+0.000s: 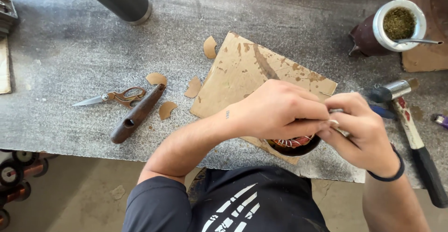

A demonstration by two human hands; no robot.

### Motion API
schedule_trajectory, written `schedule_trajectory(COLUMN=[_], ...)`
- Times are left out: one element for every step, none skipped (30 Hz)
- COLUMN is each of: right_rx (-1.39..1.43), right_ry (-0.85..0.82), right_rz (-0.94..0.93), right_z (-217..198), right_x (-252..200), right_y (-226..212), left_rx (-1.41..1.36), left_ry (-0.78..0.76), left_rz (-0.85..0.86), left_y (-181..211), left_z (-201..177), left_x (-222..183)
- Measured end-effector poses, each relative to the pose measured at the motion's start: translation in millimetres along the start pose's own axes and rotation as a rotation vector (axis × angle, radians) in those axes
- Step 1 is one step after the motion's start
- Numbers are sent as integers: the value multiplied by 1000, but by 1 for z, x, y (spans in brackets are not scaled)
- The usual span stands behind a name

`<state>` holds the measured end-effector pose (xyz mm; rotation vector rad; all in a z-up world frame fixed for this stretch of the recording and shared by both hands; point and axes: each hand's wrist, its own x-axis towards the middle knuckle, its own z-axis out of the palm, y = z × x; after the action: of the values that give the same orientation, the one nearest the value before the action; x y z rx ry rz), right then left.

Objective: Tying and securing the copper windings of a motor stator using string and a lighter

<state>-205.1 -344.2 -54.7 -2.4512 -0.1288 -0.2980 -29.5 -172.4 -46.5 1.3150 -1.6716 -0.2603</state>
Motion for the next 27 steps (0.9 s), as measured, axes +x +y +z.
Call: schedule_trajectory(right_rx=[179,358,361,514,666,662,855,1048,1045,1060,1075,1074,1102,1129,1126,1096,1065,1066,952,834,832,797,762,762,728,692,689], right_ry=[63,126,124,171,218,222,137,49,55,39,22,34,41,47,58,59,59,70,8,-52,-40,-39,-38,-33,-47,-61,-55], right_rz=[-29,-54,-52,-118,-184,-179,-232,-282,-278,-291,-304,-295,-264,-238,-234,-187,-140,-138,-152,-167,-167,-119,-70,-69,-87,-104,-101], right_z=[0,-1,3,6,9,12,15,19,18,18,17,19,20,21,22,23,23,24,25,24,28,32,37,33,29,24,18], right_x=[-1,-3,-8,-14,-20,-14,-9,-4,5,14,24,33,42,53,62,72,83,92,100,109,112,113,114,111,107,103,93], right_y=[-2,-5,3,10,17,17,17,16,7,-2,-11,-15,-20,-24,-29,-34,-39,-45,-51,-56,-60,-64,-68,-71,-74,-76,-78], left_rx=[-4,-12,-14,-41,-68,-73,76,225,220,133,45,36,24,17,13,32,51,50,106,164,165,76,-14,-13,-16,-21,-23], left_ry=[-12,-25,-25,-45,-65,-69,-32,5,0,52,102,91,133,176,167,182,198,188,226,266,258,198,134,129,153,177,172], left_rz=[-40,-81,-84,-90,-95,-91,-179,-266,-262,-352,-441,-439,-526,-612,-607,-605,-603,-601,-596,-586,-579,-695,-808,-805,-770,-733,-728], left_y=[0,1,-2,-6,-9,-17,-24,-32,-27,-22,-18,-15,-12,-9,-7,-6,-5,-8,-10,-14,-12,-9,-7,-9,-12,-15,-17], left_z=[-3,-6,-5,-4,-3,7,16,25,27,28,30,35,41,46,51,55,59,65,71,77,71,67,63,62,60,58,57], left_x=[-4,-8,-14,-19,-24,-34,-44,-54,-57,-60,-63,-63,-64,-63,-63,-63,-62,-67,-73,-77,-72,-69,-65,-66,-68,-69,-70])
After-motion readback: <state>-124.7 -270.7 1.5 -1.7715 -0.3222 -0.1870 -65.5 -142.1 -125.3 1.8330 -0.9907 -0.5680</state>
